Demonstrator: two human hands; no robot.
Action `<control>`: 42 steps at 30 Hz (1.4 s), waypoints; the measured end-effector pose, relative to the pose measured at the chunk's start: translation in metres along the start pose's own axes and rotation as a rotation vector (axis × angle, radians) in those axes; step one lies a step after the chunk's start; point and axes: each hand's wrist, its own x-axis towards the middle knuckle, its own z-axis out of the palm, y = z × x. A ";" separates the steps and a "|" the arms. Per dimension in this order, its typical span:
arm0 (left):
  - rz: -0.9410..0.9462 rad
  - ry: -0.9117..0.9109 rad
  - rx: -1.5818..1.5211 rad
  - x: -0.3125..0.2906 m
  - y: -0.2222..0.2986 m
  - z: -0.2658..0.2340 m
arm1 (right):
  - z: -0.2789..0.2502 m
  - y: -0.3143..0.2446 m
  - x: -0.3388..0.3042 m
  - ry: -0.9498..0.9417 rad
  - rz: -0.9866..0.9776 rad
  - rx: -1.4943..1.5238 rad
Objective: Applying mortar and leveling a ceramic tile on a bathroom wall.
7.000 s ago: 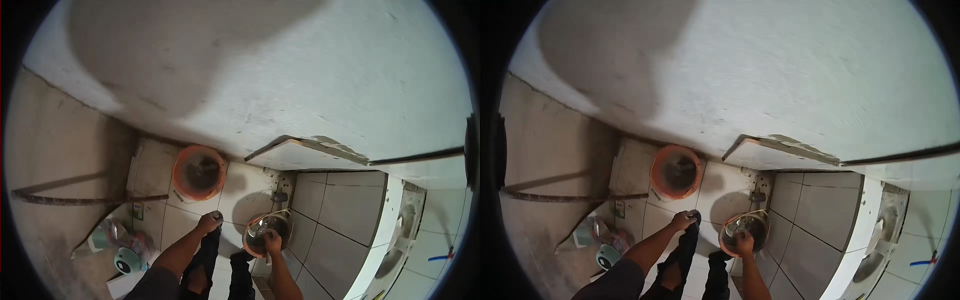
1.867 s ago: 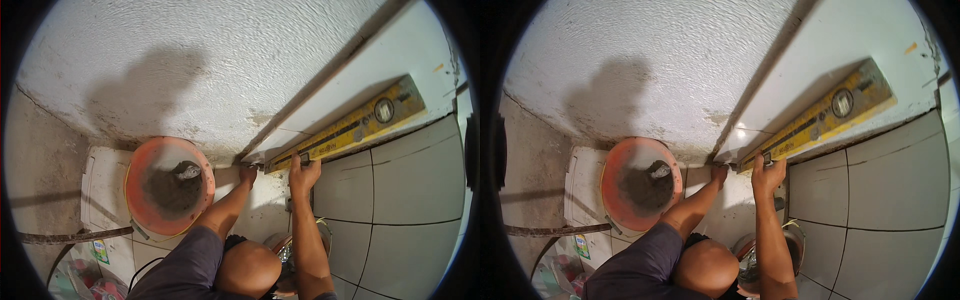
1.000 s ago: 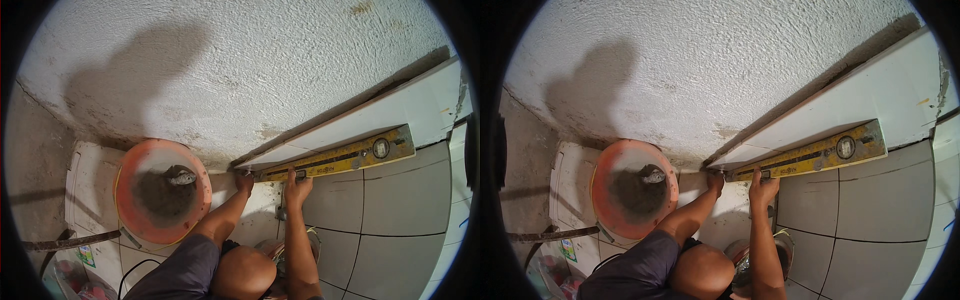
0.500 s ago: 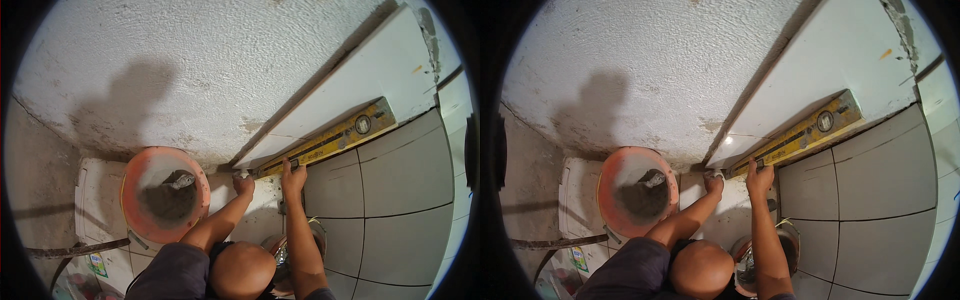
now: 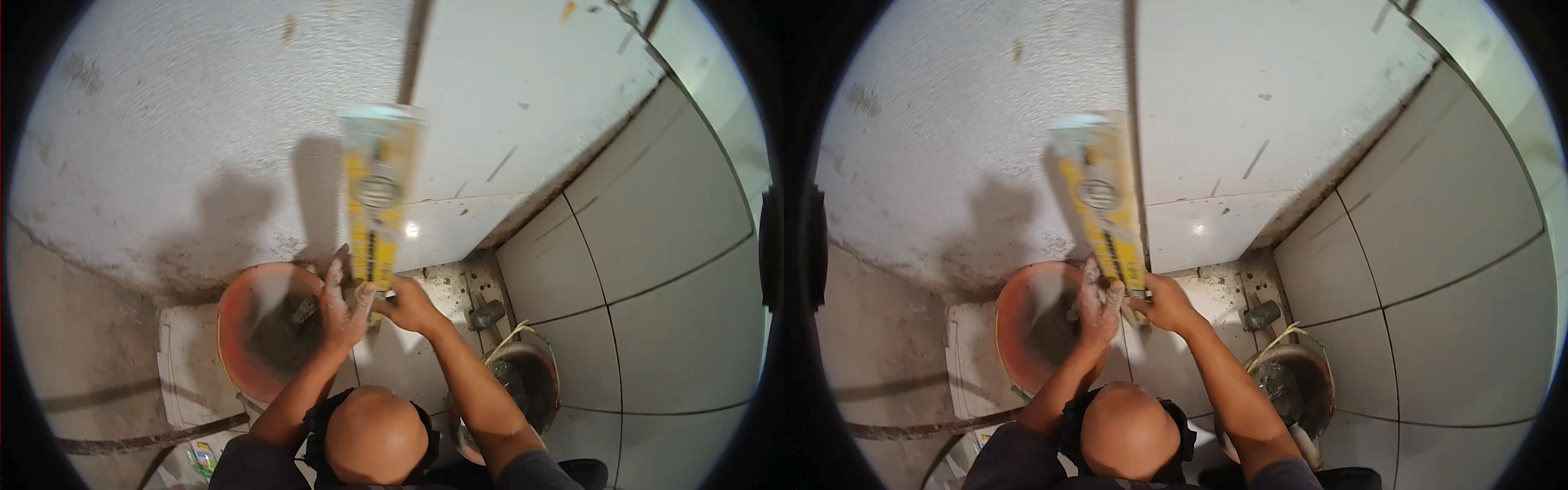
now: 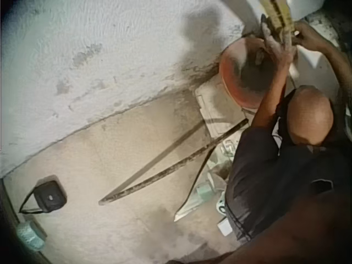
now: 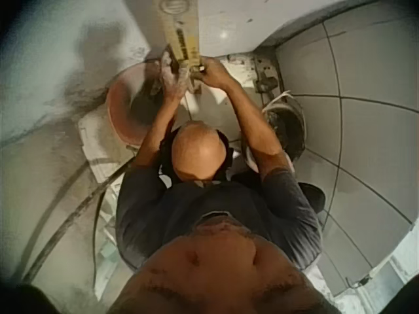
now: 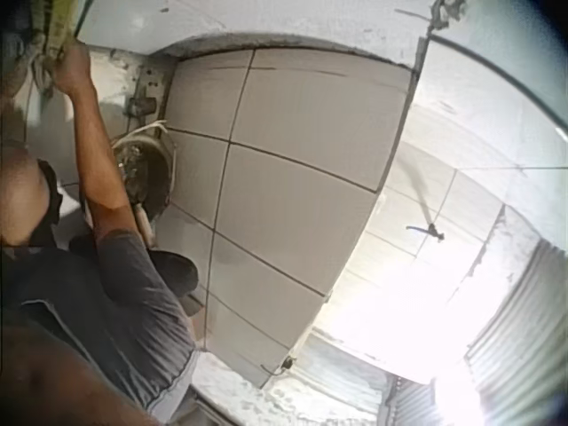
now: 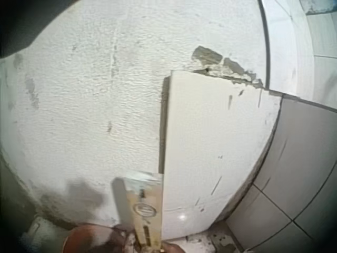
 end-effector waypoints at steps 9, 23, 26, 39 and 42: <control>-0.136 0.203 0.035 0.008 -0.017 -0.002 | 0.020 0.013 0.023 -0.143 -0.019 -0.023; -0.106 0.217 0.359 0.002 -0.038 -0.047 | 0.074 0.011 0.022 -0.078 -0.016 0.045; -0.001 0.266 0.341 -0.001 -0.045 -0.045 | 0.051 0.029 0.008 -0.085 -0.052 0.024; 0.151 0.417 0.605 -0.012 -0.013 -0.030 | -0.110 0.135 -0.049 0.100 0.619 -0.491; 0.387 0.229 0.183 -0.024 0.003 -0.005 | -0.113 0.154 -0.051 0.106 0.683 -0.504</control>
